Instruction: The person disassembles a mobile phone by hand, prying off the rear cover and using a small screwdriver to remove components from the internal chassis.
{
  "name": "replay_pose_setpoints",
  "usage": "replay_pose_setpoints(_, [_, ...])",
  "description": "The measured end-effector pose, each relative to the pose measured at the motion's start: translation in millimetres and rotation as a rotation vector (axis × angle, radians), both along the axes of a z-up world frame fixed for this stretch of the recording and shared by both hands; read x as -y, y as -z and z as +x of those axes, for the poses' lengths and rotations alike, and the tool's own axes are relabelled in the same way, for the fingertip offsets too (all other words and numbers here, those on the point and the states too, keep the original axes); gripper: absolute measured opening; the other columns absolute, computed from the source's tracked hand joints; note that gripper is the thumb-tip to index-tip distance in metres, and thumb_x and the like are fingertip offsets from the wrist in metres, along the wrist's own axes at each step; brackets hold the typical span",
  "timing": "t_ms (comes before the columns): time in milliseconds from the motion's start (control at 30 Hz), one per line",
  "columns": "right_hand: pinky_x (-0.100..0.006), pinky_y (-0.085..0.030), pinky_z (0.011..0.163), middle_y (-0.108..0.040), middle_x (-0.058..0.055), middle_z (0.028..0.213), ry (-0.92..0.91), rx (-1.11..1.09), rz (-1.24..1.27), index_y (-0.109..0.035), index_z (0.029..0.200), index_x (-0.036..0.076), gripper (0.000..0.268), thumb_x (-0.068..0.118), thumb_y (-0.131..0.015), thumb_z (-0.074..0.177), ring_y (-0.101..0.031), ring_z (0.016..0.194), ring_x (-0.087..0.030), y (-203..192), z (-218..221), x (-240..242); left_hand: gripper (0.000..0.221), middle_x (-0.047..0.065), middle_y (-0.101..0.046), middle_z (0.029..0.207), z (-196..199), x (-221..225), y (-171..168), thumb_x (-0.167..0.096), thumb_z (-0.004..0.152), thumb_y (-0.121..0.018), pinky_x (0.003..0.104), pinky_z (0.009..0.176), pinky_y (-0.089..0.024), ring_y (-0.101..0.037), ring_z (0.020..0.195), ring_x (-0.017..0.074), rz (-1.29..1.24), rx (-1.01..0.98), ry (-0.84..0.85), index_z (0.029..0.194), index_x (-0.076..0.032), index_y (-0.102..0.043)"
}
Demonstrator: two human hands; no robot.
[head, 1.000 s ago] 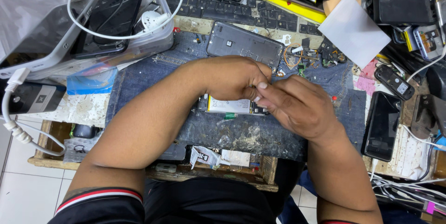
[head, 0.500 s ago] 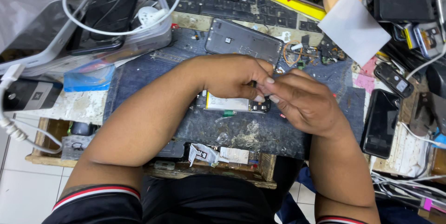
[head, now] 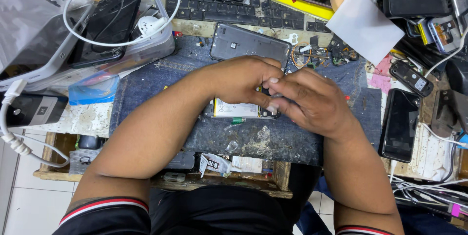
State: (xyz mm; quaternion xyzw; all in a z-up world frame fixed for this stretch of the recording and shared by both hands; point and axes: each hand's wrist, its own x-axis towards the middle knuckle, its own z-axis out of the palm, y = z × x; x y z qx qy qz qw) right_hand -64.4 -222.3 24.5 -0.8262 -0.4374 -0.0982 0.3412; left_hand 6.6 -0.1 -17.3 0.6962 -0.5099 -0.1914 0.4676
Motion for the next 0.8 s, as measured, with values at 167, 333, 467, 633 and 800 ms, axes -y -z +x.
replay_pose_setpoints(167, [-0.037,-0.056,0.083,-0.07,-0.009,0.117,-0.052,-0.032,0.013,-0.06,0.138,0.008,0.051,-0.005,-0.073,0.091,-0.071,0.097,-0.025,0.6,1.1,1.9,0.022,0.003,-0.064,0.094,-1.7,-4.7,-2.1,-0.019,0.085,-0.079,0.036,0.072,-0.052,-0.067,0.085,0.0216,0.108,-0.082,0.035,0.103,-0.01,-0.071])
replay_pose_setpoints(333, [-0.035,-0.056,0.08,-0.071,-0.008,0.116,-0.012,-0.01,0.005,-0.061,0.133,0.008,0.048,0.003,-0.081,0.089,-0.071,0.094,-0.023,3.3,1.2,-1.5,0.03,0.004,-0.064,0.093,-0.6,-2.0,-1.4,-0.022,0.078,-0.086,0.037,0.073,-0.053,-0.067,0.088,0.0227,0.056,0.002,-0.019,0.096,-0.007,-0.067])
replay_pose_setpoints(467, [-0.034,-0.057,0.079,-0.069,-0.011,0.112,-0.025,-0.019,0.002,-0.063,0.132,0.006,0.046,0.0,-0.076,0.088,-0.07,0.094,-0.023,-0.8,0.8,-1.1,0.017,0.001,-0.067,0.1,-1.5,-6.4,2.2,-0.015,0.085,-0.078,0.036,0.078,-0.055,-0.071,0.095,0.0211,0.033,-0.061,0.041,0.099,-0.011,-0.071])
replay_pose_setpoints(633, [-0.031,-0.058,0.076,-0.071,-0.008,0.104,0.021,0.026,-0.011,-0.057,0.136,0.007,0.053,0.011,-0.084,0.09,-0.073,0.091,-0.021,-0.4,1.5,-7.1,0.033,0.005,-0.066,0.095,-3.3,-0.6,-1.9,-0.023,0.077,-0.088,0.039,0.075,-0.053,-0.068,0.091,0.026,0.096,0.05,-0.063,0.095,-0.007,-0.067])
replay_pose_setpoints(800, [-0.03,-0.061,0.078,-0.071,-0.011,0.105,0.0,-0.061,0.034,-0.053,0.142,0.007,0.054,0.001,-0.079,0.095,-0.075,0.093,-0.021,3.2,-0.6,-2.9,0.036,0.007,-0.066,0.101,-1.3,-8.4,-2.0,-0.006,0.072,-0.077,0.04,0.079,-0.055,-0.068,0.096,0.029,0.116,0.075,-0.036,0.108,-0.01,-0.071])
